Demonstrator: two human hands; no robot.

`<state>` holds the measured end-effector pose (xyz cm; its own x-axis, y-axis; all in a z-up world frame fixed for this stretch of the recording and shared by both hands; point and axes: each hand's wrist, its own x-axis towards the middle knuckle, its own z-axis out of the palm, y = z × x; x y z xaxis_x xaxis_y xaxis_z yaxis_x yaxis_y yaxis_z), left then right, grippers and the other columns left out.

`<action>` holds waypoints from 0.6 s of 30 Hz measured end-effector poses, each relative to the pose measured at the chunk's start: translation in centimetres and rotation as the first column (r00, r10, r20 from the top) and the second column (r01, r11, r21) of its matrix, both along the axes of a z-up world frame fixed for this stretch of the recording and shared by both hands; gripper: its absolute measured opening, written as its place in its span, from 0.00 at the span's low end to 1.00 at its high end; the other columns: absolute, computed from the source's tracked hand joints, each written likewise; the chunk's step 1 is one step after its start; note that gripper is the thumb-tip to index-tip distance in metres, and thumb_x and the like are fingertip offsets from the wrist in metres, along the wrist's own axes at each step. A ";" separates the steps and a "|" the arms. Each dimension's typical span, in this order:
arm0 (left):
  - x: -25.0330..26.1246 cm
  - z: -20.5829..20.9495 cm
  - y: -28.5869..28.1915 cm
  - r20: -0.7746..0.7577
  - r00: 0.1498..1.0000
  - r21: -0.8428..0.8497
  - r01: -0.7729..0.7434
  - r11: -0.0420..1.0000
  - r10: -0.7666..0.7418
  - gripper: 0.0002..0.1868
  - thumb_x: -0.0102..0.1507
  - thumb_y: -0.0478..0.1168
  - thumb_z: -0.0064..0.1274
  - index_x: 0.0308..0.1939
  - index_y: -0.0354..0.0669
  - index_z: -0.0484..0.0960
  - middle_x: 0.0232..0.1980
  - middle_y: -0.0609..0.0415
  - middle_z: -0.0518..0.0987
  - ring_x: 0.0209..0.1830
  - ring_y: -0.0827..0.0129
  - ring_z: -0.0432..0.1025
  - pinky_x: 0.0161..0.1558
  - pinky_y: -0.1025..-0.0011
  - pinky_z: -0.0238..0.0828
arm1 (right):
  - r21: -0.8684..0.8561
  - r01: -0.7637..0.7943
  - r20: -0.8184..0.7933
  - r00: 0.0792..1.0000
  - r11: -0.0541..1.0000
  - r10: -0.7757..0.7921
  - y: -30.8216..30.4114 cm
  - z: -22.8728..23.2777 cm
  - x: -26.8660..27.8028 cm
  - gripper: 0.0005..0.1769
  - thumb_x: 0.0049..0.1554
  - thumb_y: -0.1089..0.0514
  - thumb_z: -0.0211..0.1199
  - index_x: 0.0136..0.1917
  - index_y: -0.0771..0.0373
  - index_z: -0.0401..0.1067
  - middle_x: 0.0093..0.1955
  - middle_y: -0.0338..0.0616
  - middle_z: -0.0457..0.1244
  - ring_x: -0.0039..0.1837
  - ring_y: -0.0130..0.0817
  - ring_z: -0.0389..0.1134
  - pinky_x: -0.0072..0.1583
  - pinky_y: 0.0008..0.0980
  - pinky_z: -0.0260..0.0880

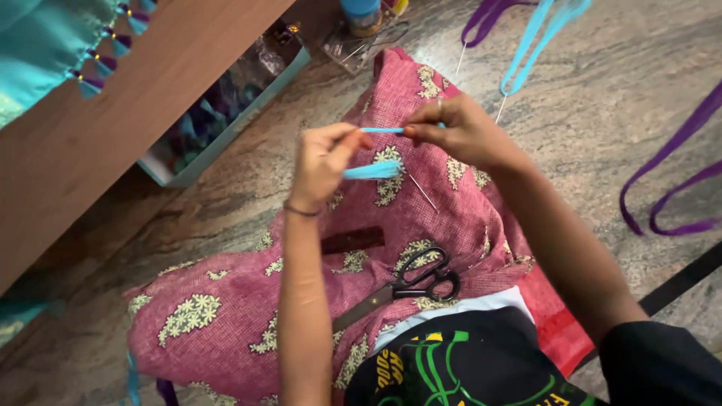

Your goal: Creating and attaching decorative tassels to the edge of a saree.

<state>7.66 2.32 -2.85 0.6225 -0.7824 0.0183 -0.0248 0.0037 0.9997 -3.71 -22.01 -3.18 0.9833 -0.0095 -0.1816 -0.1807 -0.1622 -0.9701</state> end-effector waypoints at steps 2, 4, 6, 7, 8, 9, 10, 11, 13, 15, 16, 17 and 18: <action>1.2 0.0 3.1 0.041 0.985 0.116 -0.172 0.978 0.168 0.14 0.70 0.42 0.52 0.38 0.35 0.87 0.25 0.65 0.72 0.25 0.85 0.62 0.28 0.79 0.54 | -0.103 0.030 -0.084 0.996 0.994 -0.039 -1.1 -0.1 -0.3 0.11 0.61 0.61 0.66 0.56 0.66 0.81 0.47 0.48 0.73 0.48 0.31 0.72 0.52 0.29 0.74; 2.1 -1.1 6.1 -0.056 0.973 0.127 -0.218 0.968 0.226 0.14 0.71 0.41 0.52 0.37 0.36 0.86 0.23 0.66 0.69 0.21 0.86 0.58 0.24 0.79 0.49 | -0.133 0.024 -0.101 0.994 0.991 -0.037 -2.8 -0.8 -1.1 0.11 0.61 0.61 0.65 0.55 0.67 0.81 0.47 0.48 0.73 0.48 0.30 0.72 0.52 0.28 0.74; 2.8 -2.1 8.8 -0.148 0.949 0.146 -0.259 0.955 0.280 0.13 0.71 0.41 0.52 0.36 0.36 0.85 0.21 0.66 0.66 0.17 0.87 0.54 0.21 0.79 0.44 | -0.158 0.020 -0.114 0.993 0.987 -0.038 -4.5 -2.1 -1.7 0.10 0.61 0.62 0.65 0.54 0.67 0.81 0.47 0.48 0.73 0.48 0.29 0.73 0.52 0.28 0.73; 3.0 -2.7 10.0 -0.195 0.929 0.129 -0.295 0.947 0.316 0.12 0.71 0.40 0.53 0.37 0.36 0.85 0.22 0.67 0.66 0.18 0.87 0.54 0.21 0.79 0.45 | -0.151 0.047 -0.134 0.989 0.987 -0.067 -5.4 -3.1 -2.0 0.10 0.61 0.62 0.64 0.55 0.67 0.80 0.47 0.47 0.73 0.48 0.29 0.73 0.52 0.28 0.73; 3.2 -3.3 11.3 -0.241 0.905 0.113 -0.332 0.936 0.350 0.11 0.70 0.40 0.54 0.38 0.36 0.85 0.22 0.67 0.66 0.18 0.87 0.54 0.22 0.79 0.47 | -0.146 0.074 -0.154 0.983 0.987 -0.096 -6.2 -4.0 -2.3 0.11 0.61 0.62 0.64 0.55 0.68 0.79 0.47 0.46 0.73 0.48 0.29 0.73 0.53 0.28 0.73; 3.1 -3.9 12.3 -0.243 0.906 0.114 -0.328 0.938 0.347 0.11 0.70 0.40 0.54 0.38 0.36 0.85 0.22 0.67 0.66 0.18 0.87 0.54 0.22 0.79 0.47 | -0.145 0.077 -0.156 0.983 0.986 -0.100 -6.7 -4.4 -2.6 0.11 0.61 0.62 0.64 0.55 0.68 0.79 0.47 0.46 0.73 0.48 0.29 0.73 0.53 0.28 0.73; 3.0 -4.5 13.3 -0.269 0.879 0.129 -0.372 0.919 0.394 0.12 0.71 0.40 0.53 0.38 0.36 0.85 0.22 0.69 0.64 0.18 0.88 0.53 0.21 0.80 0.45 | -0.130 0.116 -0.171 0.976 0.985 -0.137 -7.2 -4.8 -2.9 0.11 0.60 0.63 0.64 0.55 0.68 0.79 0.47 0.45 0.73 0.49 0.28 0.73 0.54 0.28 0.73; 2.9 -5.1 14.3 -0.294 0.848 0.145 -0.417 0.897 0.441 0.13 0.72 0.40 0.53 0.37 0.36 0.84 0.22 0.70 0.62 0.18 0.89 0.51 0.21 0.81 0.44 | -0.116 0.152 -0.185 0.968 0.982 -0.172 -7.7 -5.1 -3.1 0.11 0.60 0.63 0.63 0.55 0.68 0.78 0.48 0.44 0.73 0.49 0.27 0.73 0.54 0.28 0.73; 2.5 -5.7 14.5 -0.216 0.853 0.201 -0.437 0.877 0.475 0.13 0.71 0.40 0.52 0.37 0.35 0.84 0.24 0.67 0.69 0.18 0.87 0.54 0.22 0.80 0.46 | -0.130 0.166 -0.175 0.967 0.978 -0.187 -8.6 -5.8 -3.4 0.10 0.61 0.63 0.64 0.55 0.69 0.79 0.47 0.44 0.72 0.49 0.27 0.72 0.54 0.28 0.72; 2.2 -6.3 14.3 -0.136 0.853 0.252 -0.462 0.850 0.503 0.13 0.70 0.41 0.51 0.36 0.35 0.84 0.27 0.64 0.75 0.18 0.85 0.56 0.22 0.80 0.48 | -0.146 0.178 -0.165 0.966 0.973 -0.201 -8.9 -5.0 -3.3 0.10 0.61 0.64 0.64 0.55 0.69 0.79 0.46 0.44 0.72 0.49 0.28 0.71 0.53 0.29 0.72; 2.0 -6.6 13.9 0.127 0.889 0.348 -0.455 0.820 0.440 0.13 0.70 0.41 0.52 0.37 0.35 0.86 0.26 0.62 0.76 0.23 0.85 0.61 0.25 0.79 0.53 | -0.218 0.182 -0.172 0.960 0.959 -0.222 -8.6 -3.9 -3.2 0.09 0.62 0.63 0.65 0.55 0.68 0.80 0.46 0.45 0.72 0.48 0.29 0.71 0.53 0.31 0.71; 1.8 -6.9 13.6 0.374 0.870 0.435 -0.470 0.768 0.321 0.14 0.70 0.40 0.53 0.37 0.35 0.87 0.25 0.60 0.77 0.27 0.84 0.65 0.29 0.78 0.58 | -0.287 0.184 -0.177 0.954 0.940 -0.241 -8.2 -2.9 -3.0 0.09 0.62 0.62 0.65 0.54 0.66 0.80 0.45 0.46 0.72 0.48 0.30 0.71 0.52 0.32 0.71; 1.7 -6.6 13.2 0.374 0.869 0.435 -0.472 0.767 0.323 0.14 0.70 0.40 0.53 0.37 0.35 0.87 0.25 0.60 0.77 0.27 0.84 0.65 0.29 0.78 0.58 | -0.287 0.182 -0.177 0.955 0.940 -0.239 -8.0 -2.6 -2.7 0.09 0.62 0.62 0.65 0.54 0.66 0.80 0.45 0.46 0.72 0.48 0.30 0.71 0.52 0.32 0.71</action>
<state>9.40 15.56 -9.47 0.9079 -0.4088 -0.0928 -0.1691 -0.5598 0.8112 -6.45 -30.05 -5.82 0.8944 -0.2877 -0.3425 -0.4303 -0.3439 -0.8346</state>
